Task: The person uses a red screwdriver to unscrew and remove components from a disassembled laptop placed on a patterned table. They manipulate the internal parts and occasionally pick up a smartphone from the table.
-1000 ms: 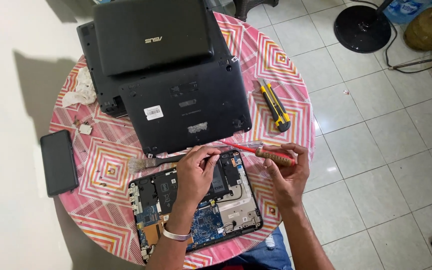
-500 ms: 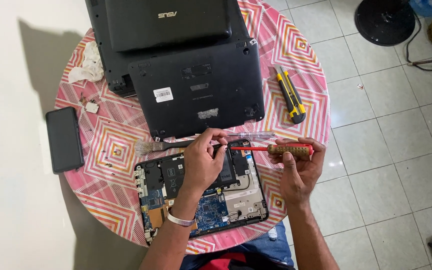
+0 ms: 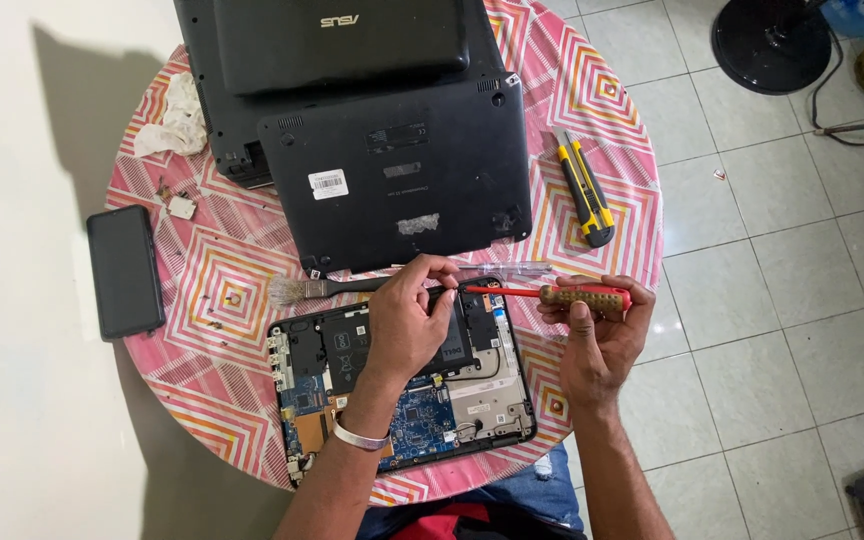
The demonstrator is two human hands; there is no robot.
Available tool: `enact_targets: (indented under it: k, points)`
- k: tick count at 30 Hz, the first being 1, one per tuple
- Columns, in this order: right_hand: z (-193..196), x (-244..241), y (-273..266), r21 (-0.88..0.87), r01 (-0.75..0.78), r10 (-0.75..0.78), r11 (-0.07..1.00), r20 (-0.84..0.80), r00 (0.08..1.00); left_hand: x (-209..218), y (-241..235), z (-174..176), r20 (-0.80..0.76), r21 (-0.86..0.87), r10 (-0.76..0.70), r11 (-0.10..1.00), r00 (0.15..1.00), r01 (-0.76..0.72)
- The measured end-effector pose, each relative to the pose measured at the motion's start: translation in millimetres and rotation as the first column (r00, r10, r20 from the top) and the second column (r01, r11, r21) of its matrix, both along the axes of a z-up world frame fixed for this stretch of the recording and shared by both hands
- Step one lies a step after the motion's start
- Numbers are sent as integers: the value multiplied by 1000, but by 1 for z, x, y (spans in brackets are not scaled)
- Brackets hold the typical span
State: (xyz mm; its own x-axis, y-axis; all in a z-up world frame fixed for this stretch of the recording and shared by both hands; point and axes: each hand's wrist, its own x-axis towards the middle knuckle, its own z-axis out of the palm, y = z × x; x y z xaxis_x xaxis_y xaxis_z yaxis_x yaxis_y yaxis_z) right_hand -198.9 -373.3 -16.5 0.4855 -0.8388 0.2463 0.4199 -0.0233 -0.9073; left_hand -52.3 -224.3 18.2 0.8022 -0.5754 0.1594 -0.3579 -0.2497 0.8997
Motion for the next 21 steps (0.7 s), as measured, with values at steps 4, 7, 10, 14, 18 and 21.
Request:
enact_targets:
  k: [4,7,10,14,18,21]
  points:
    - [0,0,-1,-18,-2,1,1000,-29,1000,0,1,1,-9,-10,5,1000,1000,-5]
    - [2,-1,-4,-55,-12,10,998,-22,1000,-1,1,2,17,-22,-3,1000,1000,4]
    - [14,2,-1,-101,-32,25,994,-71,997,0,1,4,-1,-27,2,1000,1000,-2]
    - [23,7,-1,-181,-72,50,981,-122,991,2,1,4,6,-28,-10,1000,1000,10]
    - [43,15,-3,-343,-120,61,932,-178,982,0,2,7,-14,-53,-21,998,1000,20]
    - [40,18,-9,-384,-144,78,912,-184,980,0,3,-6,29,-95,-14,995,999,16]
